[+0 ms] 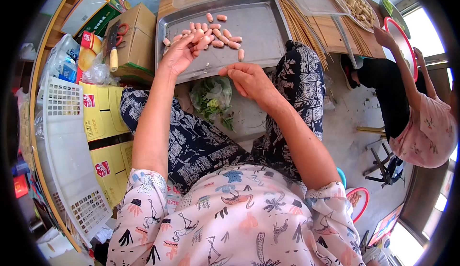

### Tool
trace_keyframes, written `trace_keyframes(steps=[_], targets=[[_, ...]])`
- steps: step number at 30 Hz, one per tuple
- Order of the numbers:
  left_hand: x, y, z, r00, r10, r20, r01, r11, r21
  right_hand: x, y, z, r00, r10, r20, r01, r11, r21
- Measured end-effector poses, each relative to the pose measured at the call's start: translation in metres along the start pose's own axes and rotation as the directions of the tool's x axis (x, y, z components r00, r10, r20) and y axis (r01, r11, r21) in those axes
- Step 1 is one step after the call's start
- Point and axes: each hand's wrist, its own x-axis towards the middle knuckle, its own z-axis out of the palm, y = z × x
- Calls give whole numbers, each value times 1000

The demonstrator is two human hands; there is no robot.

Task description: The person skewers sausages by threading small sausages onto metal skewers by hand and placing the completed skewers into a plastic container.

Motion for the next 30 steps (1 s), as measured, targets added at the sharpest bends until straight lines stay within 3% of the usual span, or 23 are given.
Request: trace_keyframes(steps=[5, 11, 17, 20, 22, 23, 24, 25, 26, 28, 30], targets=[[7, -5, 4, 999, -40, 1, 40, 998, 44, 2, 0, -1, 1000, 11, -28, -10, 999, 37], [12, -7, 6, 991, -38, 131, 27, 996, 80, 1, 0, -2, 998, -4, -62, 8, 998, 66], [13, -19, 22, 993, -14, 116, -3, 989, 150, 2, 0, -4, 996, -13, -90, 19, 998, 59], [21, -23, 18, 1000, -24, -3, 24, 995, 93, 3, -3, -3, 992, -15, -126, 26, 996, 85], [26, -25, 16, 965, 99, -243, 41, 857, 513, 1, -5, -4, 985, -30, -170, 50, 992, 117], [38, -37, 4, 966, 96, -242, 43, 858, 512, 0, -5, -5, 985, -27, -173, 48, 992, 117], [56, -58, -15, 942, 297, -153, -71, 627, 776, 1, -4, -6, 983, -28, -184, 53, 990, 132], [58, -61, -12, 892, 451, -1, -154, 306, 940, 1, -3, -8, 980, -30, -196, 59, 987, 148], [56, -66, -11, 894, 447, 0, -155, 309, 938, 2, -1, -9, 979, -26, -200, 56, 987, 148], [45, -75, -5, 865, 469, 177, -206, 10, 979, 4, 2, -11, 981, -28, -193, 64, 980, 187], [43, -79, -3, 847, 496, 190, -207, -22, 978, 3, 1, -12, 982, -23, -186, 59, 980, 192]])
